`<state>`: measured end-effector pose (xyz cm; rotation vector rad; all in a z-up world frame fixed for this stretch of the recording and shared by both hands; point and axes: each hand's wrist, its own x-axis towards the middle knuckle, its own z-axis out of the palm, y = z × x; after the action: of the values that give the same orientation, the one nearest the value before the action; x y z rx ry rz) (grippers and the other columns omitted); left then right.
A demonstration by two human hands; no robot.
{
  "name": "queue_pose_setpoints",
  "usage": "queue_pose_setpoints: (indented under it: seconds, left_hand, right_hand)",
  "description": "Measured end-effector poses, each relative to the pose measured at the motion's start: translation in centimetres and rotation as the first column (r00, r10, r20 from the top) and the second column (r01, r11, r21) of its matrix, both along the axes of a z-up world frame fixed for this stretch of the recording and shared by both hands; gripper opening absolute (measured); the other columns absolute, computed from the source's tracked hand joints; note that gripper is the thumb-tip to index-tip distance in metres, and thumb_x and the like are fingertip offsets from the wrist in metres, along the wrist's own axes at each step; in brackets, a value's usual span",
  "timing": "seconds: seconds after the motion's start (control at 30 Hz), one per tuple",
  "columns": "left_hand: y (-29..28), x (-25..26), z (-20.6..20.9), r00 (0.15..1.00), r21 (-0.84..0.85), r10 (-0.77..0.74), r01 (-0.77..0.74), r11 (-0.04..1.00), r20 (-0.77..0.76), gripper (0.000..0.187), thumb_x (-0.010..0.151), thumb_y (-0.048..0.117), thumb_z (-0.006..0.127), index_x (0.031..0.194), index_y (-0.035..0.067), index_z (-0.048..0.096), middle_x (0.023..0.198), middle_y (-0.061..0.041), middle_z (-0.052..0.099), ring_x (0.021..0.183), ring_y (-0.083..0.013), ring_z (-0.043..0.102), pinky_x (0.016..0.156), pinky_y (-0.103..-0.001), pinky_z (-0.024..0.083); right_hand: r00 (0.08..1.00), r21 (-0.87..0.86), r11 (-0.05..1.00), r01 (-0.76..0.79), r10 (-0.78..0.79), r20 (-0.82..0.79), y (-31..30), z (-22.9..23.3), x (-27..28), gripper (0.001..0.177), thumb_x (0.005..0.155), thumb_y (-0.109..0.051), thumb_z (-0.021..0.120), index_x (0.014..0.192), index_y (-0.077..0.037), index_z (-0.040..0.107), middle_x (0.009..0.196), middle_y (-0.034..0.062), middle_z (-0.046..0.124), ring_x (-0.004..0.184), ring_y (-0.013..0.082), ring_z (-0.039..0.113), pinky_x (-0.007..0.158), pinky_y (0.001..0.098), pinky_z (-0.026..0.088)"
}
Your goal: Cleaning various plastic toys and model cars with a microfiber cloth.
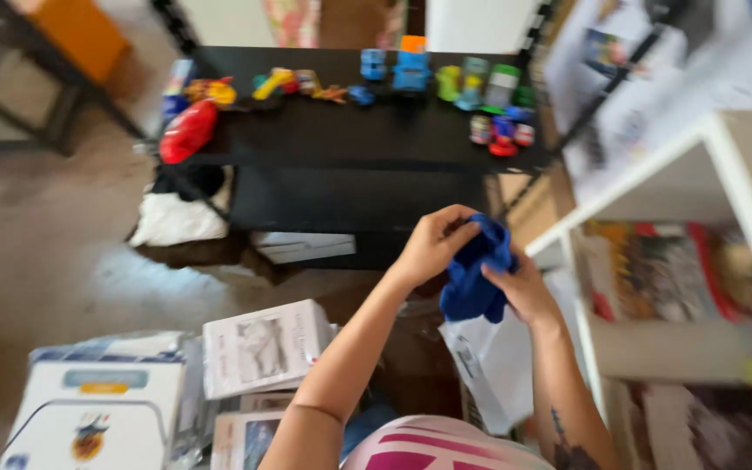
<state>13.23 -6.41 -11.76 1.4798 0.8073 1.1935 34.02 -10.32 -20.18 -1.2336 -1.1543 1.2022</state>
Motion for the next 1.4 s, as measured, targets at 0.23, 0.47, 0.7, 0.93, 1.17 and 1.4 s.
queue_pose_setpoints:
  seconds: [0.23,0.47,0.7,0.93,1.17,1.4]
  left_hand:
    - [5.5,-3.1,-4.0,0.982,-0.003,0.181,-0.181,0.983,-0.057,0.018,0.098,0.017,0.070,0.115,0.017,0.076,0.085,-0.002,0.072,0.080,-0.0125,0.069,0.075,-0.029,0.059]
    - [12.0,-9.4,-2.2,0.975,0.020,0.167,-0.166,0.986,-0.144,0.031,0.090,0.027,0.077,0.119,0.014,0.074,0.102,-0.011,0.072,0.095,-0.0272,0.070,0.082,-0.041,0.057]
    - [21.9,-16.5,-4.1,0.637,0.176,0.621,-0.619,0.765,-0.458,0.024,0.087,0.036,0.078,0.105,0.019,0.077,0.089,-0.004,0.071,0.083,-0.0263,0.074,0.075,-0.044,0.061]
    - [29.9,-18.9,-6.6,0.446,0.062,0.711,-0.824,0.563,-0.543,0.034,0.093,0.048,0.070,0.092,0.014,0.071,0.081,-0.003,0.072,0.085,-0.0311,0.074,0.075,-0.049,0.060]
    - [33.6,-19.3,-11.5,0.334,0.159,0.713,-0.834,0.528,-0.617,0.020,0.091,0.040,0.070,0.096,0.022,0.065,0.085,0.001,0.067,0.086,-0.0283,0.073,0.073,-0.048,0.061]
    - [31.9,-21.9,-8.4,0.006,0.588,0.898,-0.754,0.293,-0.439,0.013,0.084,0.026,0.074,0.091,0.027,0.063,0.093,0.003,0.059,0.087,-0.0271,0.064,0.066,-0.044,0.059]
  right_hand:
    - [0.952,-0.207,0.962,-0.176,0.113,-0.285,4.9,-3.6,-8.2,0.096,0.076,0.007,0.083,0.157,-0.027,0.044,0.139,0.0117,0.063,0.125,0.0301,0.063,0.106,0.0521,0.048]
    - [0.857,-0.524,0.820,-0.230,-0.085,-0.509,10.7,-10.6,-7.3,0.056,0.084,-0.023,0.077,0.135,-0.008,0.060,0.125,0.0220,0.067,0.113,0.0363,0.067,0.098,0.0588,0.051]
    - [0.794,-0.620,0.775,-0.125,-0.296,-0.530,14.3,-8.6,-7.5,0.040,0.085,-0.030,0.072,0.121,-0.011,0.070,0.117,0.0165,0.071,0.109,0.0310,0.068,0.097,0.0524,0.053]
    - [0.805,-0.606,0.793,-0.071,-0.313,-0.504,14.9,-5.4,-11.6,0.042,0.089,-0.031,0.069,0.128,-0.016,0.067,0.127,0.0149,0.066,0.119,0.0289,0.062,0.104,0.0474,0.047]
    - [0.809,-0.622,0.783,-0.026,-0.349,-0.473,15.4,-2.2,-13.4,0.044,0.093,-0.032,0.065,0.136,-0.021,0.062,0.139,0.0130,0.060,0.132,0.0263,0.055,0.114,0.0411,0.039]
    - [0.815,-0.607,0.795,-0.001,-0.351,-0.461,18.6,2.8,-14.3,0.047,0.098,-0.033,0.061,0.144,-0.027,0.057,0.152,0.0111,0.054,0.144,0.0237,0.047,0.123,0.0349,0.031]
